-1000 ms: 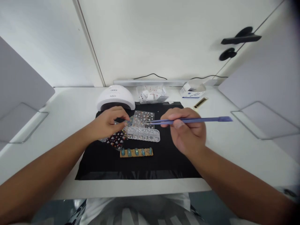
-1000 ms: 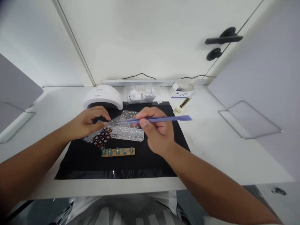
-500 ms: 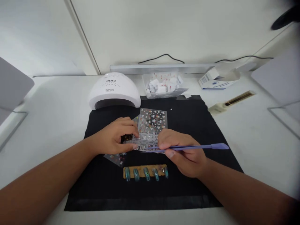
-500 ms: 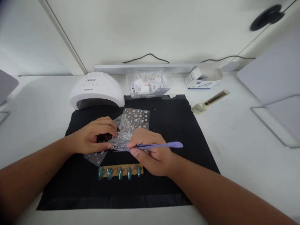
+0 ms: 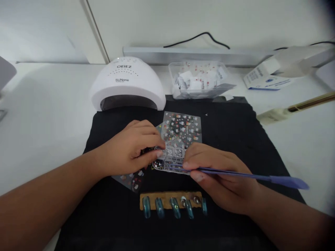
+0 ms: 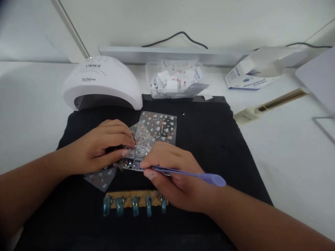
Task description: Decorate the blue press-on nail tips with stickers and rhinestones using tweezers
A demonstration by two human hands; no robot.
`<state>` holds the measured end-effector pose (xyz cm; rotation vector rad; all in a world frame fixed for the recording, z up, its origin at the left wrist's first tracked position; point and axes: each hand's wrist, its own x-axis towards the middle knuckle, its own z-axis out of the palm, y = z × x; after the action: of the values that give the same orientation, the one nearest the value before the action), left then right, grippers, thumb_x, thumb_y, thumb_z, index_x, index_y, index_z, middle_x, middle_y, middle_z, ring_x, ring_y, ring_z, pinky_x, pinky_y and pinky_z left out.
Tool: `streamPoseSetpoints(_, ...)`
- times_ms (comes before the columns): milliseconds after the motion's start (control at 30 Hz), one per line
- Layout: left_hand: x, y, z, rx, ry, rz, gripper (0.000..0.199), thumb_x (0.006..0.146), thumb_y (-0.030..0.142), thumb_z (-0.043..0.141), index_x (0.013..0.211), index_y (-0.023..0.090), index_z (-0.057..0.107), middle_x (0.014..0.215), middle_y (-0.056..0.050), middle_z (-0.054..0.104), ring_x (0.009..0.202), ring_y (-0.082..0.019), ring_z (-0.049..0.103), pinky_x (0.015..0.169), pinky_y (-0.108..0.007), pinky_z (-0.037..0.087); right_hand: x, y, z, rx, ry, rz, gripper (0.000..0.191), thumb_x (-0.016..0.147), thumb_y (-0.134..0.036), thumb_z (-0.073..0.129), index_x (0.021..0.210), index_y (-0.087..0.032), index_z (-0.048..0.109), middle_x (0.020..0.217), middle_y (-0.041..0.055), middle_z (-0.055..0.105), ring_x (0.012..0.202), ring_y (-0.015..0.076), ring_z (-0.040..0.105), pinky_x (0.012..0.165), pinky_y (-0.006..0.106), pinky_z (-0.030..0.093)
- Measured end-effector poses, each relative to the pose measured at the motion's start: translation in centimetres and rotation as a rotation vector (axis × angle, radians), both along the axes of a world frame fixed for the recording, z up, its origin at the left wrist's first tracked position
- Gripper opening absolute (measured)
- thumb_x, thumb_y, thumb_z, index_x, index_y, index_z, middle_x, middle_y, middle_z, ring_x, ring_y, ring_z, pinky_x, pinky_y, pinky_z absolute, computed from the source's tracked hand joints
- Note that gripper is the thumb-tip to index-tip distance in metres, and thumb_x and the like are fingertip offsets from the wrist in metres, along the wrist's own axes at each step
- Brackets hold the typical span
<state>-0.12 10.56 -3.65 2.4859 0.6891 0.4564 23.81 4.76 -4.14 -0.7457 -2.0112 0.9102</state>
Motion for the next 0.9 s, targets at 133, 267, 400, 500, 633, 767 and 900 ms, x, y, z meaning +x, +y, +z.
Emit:
streamPoseSetpoints(133,-0.06,0.12,-0.14,0.004,-0.033,-0.02,0.017,0.094,0.029,0.054,0.096,0.019,0.066,0.097,-0.005,0.069,0.098,-0.019,0.059,0.092,-0.036,0.041,-0.17,0.09,0.07,-0.012,-0.034,0.006,0.021,0.085,-0.01,0.059,0.1,-0.023,0.064,0.08,0.0041,0.068,0.075,0.0176,0.063,0.066,0.033,0.054)
streamPoseSetpoints(267,-0.09,0.18,-0.13,-0.01,-0.038,-0.031,0.015,0.094,0.027,0.054,0.098,0.019,0.066,0.096,-0.004,0.069,0.097,-0.019,0.059,0.092,-0.036,0.041,-0.34,0.31,0.1,0.019,-0.071,0.06,0.02,0.086,-0.01,0.059,0.102,-0.022,0.063,0.085,0.0036,0.07,0.078,0.0162,0.062,0.073,0.033,0.053)
streamPoseSetpoints(400,-0.11,0.15,-0.09,-0.018,-0.031,-0.026,0.015,0.094,0.028,0.054,0.098,0.019,0.066,0.097,-0.003,0.069,0.098,-0.019,0.059,0.092,-0.036,0.04,-0.46,0.39,0.19,0.045,-0.114,0.081,0.015,0.087,-0.012,0.059,0.099,-0.02,0.063,0.083,0.0033,0.07,0.077,0.0155,0.061,0.071,0.031,0.052)
streamPoseSetpoints(500,-0.13,0.14,-0.13,-0.027,-0.031,-0.024,0.014,0.093,0.028,0.055,0.098,0.019,0.065,0.096,-0.003,0.068,0.097,-0.019,0.059,0.091,-0.036,0.041,-0.48,0.39,0.22,0.042,-0.129,0.083,0.014,0.088,-0.014,0.058,0.1,-0.021,0.062,0.084,0.0033,0.071,0.077,0.0164,0.062,0.071,0.032,0.052)
streamPoseSetpoints(633,-0.14,0.16,-0.23,-0.035,-0.037,-0.021,0.013,0.093,0.027,0.056,0.098,0.02,0.065,0.097,-0.003,0.068,0.098,-0.019,0.059,0.091,-0.035,0.041,-0.41,0.41,0.13,0.05,-0.133,0.089,0.016,0.089,-0.013,0.058,0.102,-0.022,0.062,0.086,0.0033,0.071,0.077,0.0163,0.063,0.072,0.033,0.052)
streamPoseSetpoints(767,-0.12,0.19,-0.24,-0.032,-0.041,-0.024,0.013,0.093,0.028,0.056,0.098,0.02,0.065,0.097,-0.003,0.068,0.098,-0.019,0.059,0.091,-0.035,0.041,-0.36,0.37,0.16,0.034,-0.13,0.078,0.014,0.088,-0.013,0.059,0.1,-0.02,0.062,0.085,0.0033,0.07,0.078,0.0144,0.061,0.072,0.03,0.052)
streamPoseSetpoints(900,-0.06,0.2,-0.19,-0.042,-0.056,-0.022,0.015,0.093,0.029,0.055,0.097,0.018,0.066,0.095,-0.003,0.069,0.097,-0.019,0.06,0.091,-0.035,0.041,-0.36,0.21,0.24,-0.012,-0.116,0.074,0.011,0.088,-0.013,0.058,0.097,-0.018,0.061,0.085,0.0028,0.068,0.079,0.0133,0.06,0.073,0.028,0.051)
